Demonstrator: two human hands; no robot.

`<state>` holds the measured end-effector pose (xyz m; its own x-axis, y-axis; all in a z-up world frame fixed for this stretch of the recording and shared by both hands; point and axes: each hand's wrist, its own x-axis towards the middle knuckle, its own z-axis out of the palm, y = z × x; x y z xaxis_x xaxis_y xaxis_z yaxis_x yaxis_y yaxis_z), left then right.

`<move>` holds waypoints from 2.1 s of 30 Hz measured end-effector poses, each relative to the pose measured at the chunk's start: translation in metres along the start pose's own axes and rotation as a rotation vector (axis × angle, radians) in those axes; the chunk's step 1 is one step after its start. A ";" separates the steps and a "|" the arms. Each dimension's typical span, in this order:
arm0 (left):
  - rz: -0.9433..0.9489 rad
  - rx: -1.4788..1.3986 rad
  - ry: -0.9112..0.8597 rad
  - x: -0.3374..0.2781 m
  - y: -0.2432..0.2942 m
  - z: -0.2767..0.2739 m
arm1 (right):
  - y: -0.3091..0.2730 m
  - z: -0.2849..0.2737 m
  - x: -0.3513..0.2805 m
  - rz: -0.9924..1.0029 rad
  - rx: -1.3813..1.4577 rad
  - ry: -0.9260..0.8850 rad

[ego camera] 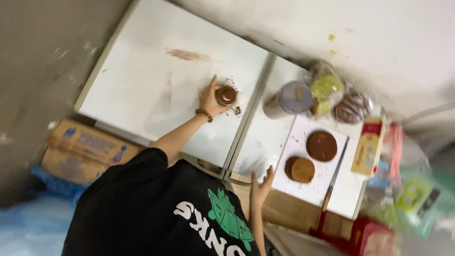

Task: Preparing various components and ingredients for desserts in jars, including mixing powders and piping cream.

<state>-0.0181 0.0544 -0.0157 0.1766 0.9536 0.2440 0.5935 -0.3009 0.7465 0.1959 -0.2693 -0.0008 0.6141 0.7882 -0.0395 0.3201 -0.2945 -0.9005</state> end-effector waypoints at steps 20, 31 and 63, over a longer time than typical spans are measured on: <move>0.772 -0.185 -0.417 -0.214 0.304 0.038 | 0.086 -0.157 -0.238 0.257 0.170 0.410; 1.101 -0.510 -1.577 -0.559 0.478 0.242 | 0.259 -0.309 -0.444 0.482 0.437 1.349; 1.114 -0.351 -1.755 -0.860 0.471 0.336 | 0.347 -0.526 -0.616 0.713 -0.077 1.511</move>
<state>0.3734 -0.9034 -0.0825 0.7679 -0.6402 0.0201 -0.3595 -0.4048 0.8407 0.3087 -1.1411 -0.0610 0.7238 -0.6871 0.0623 -0.3062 -0.4008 -0.8635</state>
